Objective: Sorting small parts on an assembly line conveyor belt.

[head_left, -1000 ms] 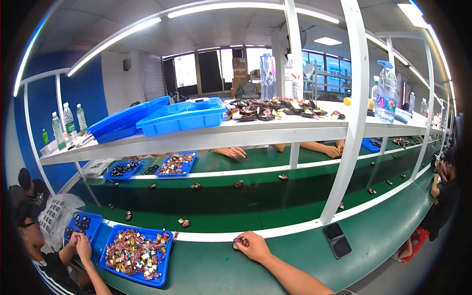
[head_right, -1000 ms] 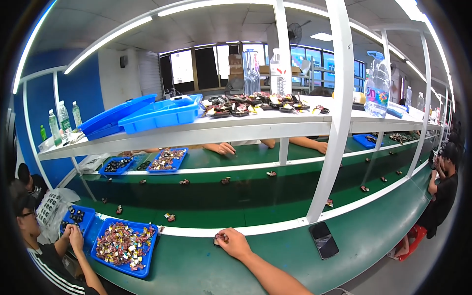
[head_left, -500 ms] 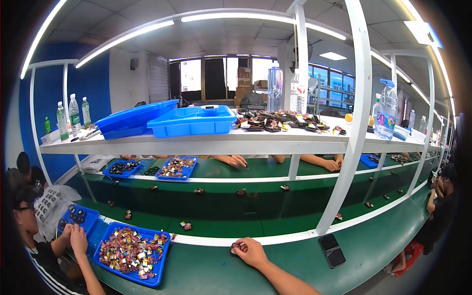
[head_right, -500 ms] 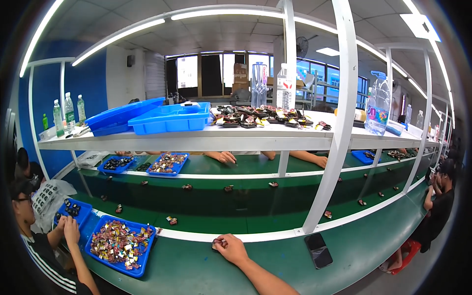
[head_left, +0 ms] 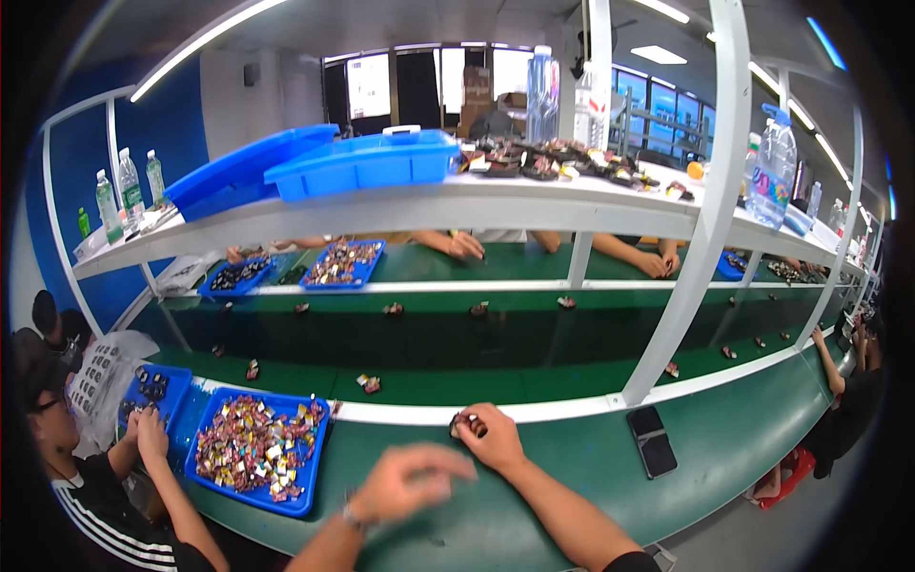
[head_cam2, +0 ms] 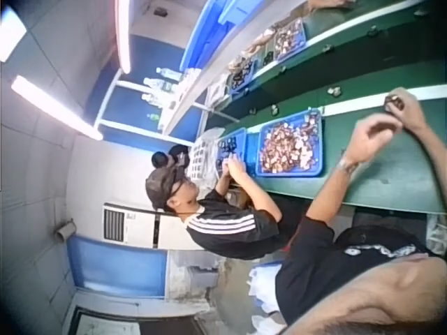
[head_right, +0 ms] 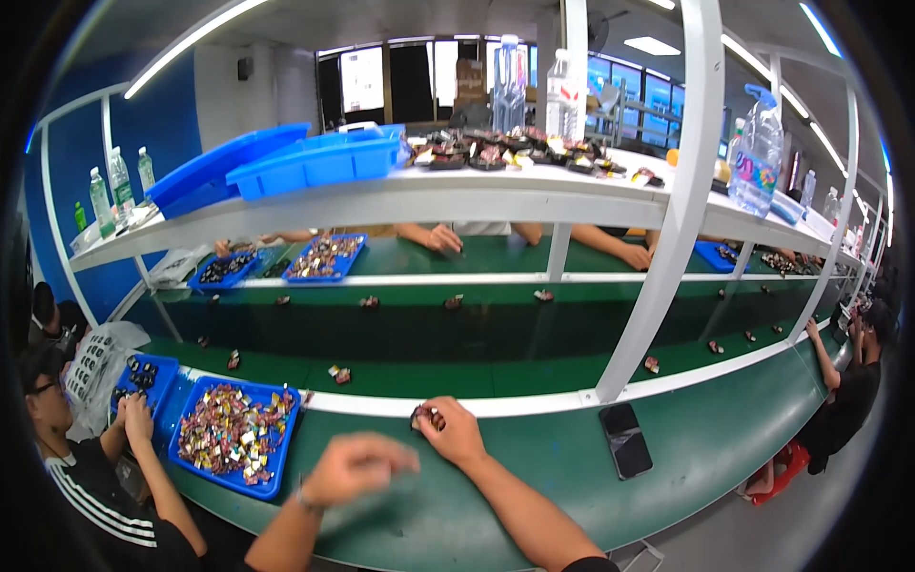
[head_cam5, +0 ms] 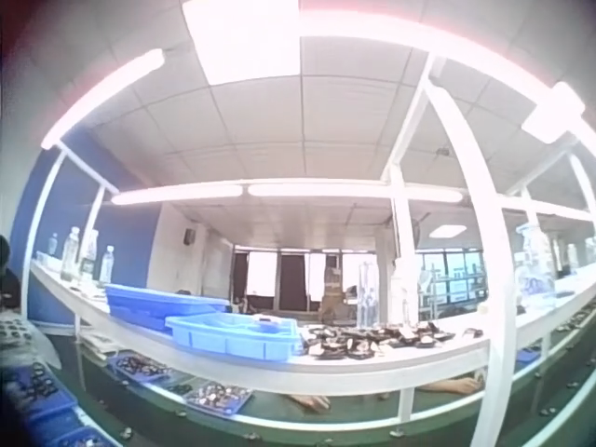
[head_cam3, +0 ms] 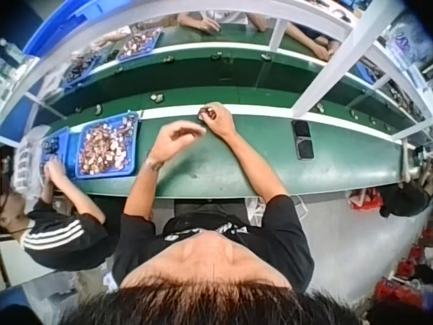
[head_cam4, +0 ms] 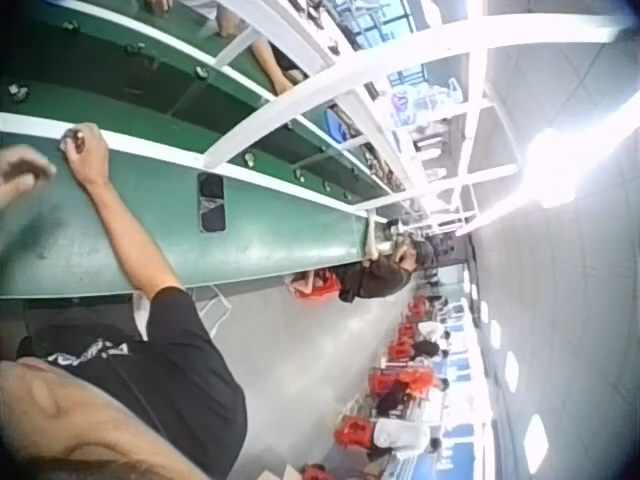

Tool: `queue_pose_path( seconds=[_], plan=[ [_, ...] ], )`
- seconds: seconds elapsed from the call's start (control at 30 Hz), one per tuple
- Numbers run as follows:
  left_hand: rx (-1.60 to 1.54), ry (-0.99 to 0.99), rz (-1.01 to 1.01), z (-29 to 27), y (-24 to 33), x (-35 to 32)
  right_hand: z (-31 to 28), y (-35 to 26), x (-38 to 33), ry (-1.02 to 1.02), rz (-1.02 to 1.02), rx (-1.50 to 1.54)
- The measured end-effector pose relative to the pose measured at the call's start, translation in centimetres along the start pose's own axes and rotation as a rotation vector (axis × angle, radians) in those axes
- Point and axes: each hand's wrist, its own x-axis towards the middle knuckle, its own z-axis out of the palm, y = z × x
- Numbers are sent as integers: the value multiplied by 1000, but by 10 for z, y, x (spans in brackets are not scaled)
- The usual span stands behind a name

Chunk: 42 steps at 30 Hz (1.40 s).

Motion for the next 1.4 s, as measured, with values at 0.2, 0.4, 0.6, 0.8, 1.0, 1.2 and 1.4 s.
queue_pose_path(
  seconds=[0.2,0.4,0.6,0.8,1.0,1.2,1.4],
  plan=[
    [76,401,-408,-49,-83,23,13,-28,2,-17,-113,115],
    [-414,226,-425,-35,-104,21,15,-28,-4,-44,-205,26],
    [-512,297,-433,-29,-104,22,15,-31,-1,-13,-251,-99],
    [-568,334,-421,-29,-103,18,11,-34,5,-64,-339,-135],
    [-488,352,-423,-26,-100,19,8,-36,5,-59,-364,-174],
    [-441,365,-408,-24,-105,18,2,-33,6,-152,-332,-206],
    [-379,332,-430,-25,-98,20,4,-31,5,-200,-324,-170]
  ],
)
